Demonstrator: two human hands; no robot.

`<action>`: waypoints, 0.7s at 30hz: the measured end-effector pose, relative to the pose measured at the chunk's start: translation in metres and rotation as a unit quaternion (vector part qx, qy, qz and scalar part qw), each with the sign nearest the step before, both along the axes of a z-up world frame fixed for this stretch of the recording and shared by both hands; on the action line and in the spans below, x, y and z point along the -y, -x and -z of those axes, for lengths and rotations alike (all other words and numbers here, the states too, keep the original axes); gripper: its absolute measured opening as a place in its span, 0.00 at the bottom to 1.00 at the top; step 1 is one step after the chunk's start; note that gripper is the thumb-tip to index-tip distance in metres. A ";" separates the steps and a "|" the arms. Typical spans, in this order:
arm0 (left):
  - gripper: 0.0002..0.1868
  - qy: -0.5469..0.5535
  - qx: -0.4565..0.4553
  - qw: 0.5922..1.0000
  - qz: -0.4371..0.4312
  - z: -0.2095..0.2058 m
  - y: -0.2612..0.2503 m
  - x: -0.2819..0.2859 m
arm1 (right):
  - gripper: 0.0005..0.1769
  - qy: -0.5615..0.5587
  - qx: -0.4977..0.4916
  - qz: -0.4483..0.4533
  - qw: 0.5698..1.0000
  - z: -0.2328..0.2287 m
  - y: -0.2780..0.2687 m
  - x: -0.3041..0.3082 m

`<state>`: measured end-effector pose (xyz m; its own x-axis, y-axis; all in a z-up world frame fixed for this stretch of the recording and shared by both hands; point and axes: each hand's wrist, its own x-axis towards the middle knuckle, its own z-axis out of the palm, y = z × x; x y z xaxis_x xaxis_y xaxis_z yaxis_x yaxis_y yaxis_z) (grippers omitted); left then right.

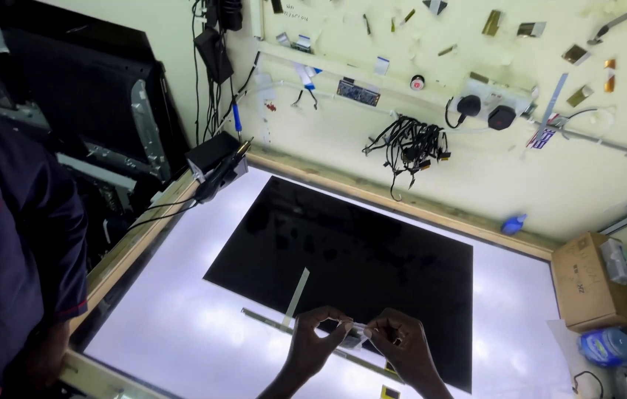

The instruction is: Arranging and inspecting flexible display driver components on a light table for screen repair.

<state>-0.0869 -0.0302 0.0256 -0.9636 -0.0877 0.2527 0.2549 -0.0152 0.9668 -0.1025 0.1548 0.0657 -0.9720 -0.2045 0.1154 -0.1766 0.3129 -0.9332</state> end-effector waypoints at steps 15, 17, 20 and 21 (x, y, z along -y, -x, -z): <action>0.06 -0.143 0.031 0.989 0.000 -0.021 0.103 0.046 | 0.07 -0.151 -0.106 -0.126 0.975 -0.067 0.154 0.009; 0.10 -0.196 0.080 0.977 -0.025 -0.021 0.114 0.061 | 0.06 -0.196 -0.089 -0.077 0.974 -0.086 0.212 -0.017; 0.14 -0.075 0.106 0.990 -0.050 -0.002 0.117 0.078 | 0.05 -0.209 -0.170 0.061 0.961 -0.141 0.298 -0.042; 0.17 -0.062 0.140 0.988 -0.029 0.005 0.116 0.082 | 0.03 -0.210 -0.222 0.084 0.948 -0.158 0.321 -0.044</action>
